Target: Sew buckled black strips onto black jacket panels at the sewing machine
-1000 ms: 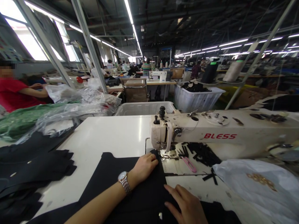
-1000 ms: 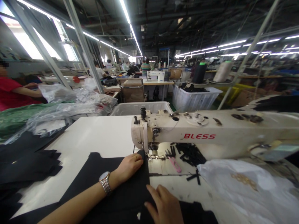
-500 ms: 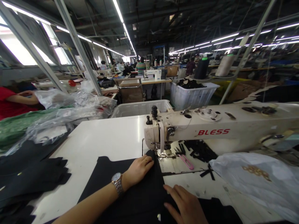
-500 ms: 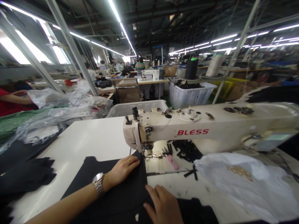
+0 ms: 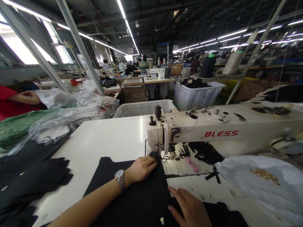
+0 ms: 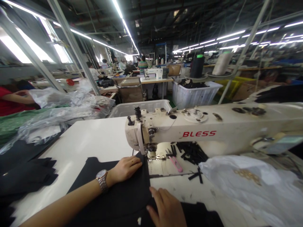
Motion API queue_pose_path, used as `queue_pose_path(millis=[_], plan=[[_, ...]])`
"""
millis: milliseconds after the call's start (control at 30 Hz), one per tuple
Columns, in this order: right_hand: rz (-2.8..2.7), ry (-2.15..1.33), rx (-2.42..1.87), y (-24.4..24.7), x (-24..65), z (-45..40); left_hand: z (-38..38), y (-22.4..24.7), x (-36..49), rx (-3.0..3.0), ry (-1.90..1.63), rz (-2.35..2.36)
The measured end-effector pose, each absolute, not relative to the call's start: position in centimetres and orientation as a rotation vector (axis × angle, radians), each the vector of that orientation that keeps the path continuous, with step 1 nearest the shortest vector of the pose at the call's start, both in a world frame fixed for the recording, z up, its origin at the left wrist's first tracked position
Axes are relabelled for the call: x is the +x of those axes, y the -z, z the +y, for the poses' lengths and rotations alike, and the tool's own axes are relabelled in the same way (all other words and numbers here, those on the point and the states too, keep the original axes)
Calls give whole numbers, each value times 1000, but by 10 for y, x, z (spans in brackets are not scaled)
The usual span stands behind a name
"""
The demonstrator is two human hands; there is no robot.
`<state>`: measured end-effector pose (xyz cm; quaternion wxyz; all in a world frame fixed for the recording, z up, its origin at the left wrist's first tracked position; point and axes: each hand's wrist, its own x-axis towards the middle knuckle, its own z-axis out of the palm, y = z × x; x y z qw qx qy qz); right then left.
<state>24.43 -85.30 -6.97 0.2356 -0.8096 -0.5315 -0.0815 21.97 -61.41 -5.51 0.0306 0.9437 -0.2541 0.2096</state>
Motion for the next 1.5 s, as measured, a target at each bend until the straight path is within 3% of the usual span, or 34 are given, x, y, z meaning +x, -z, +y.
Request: queue_pose_path(millis=[433, 1500], plan=[[-1519, 247, -2222, 78, 247, -858, -592, 53, 251, 2904, -829, -1065], [-1465, 189, -2231, 67, 242, -852, -588, 57, 254, 2825, -789, -1051]])
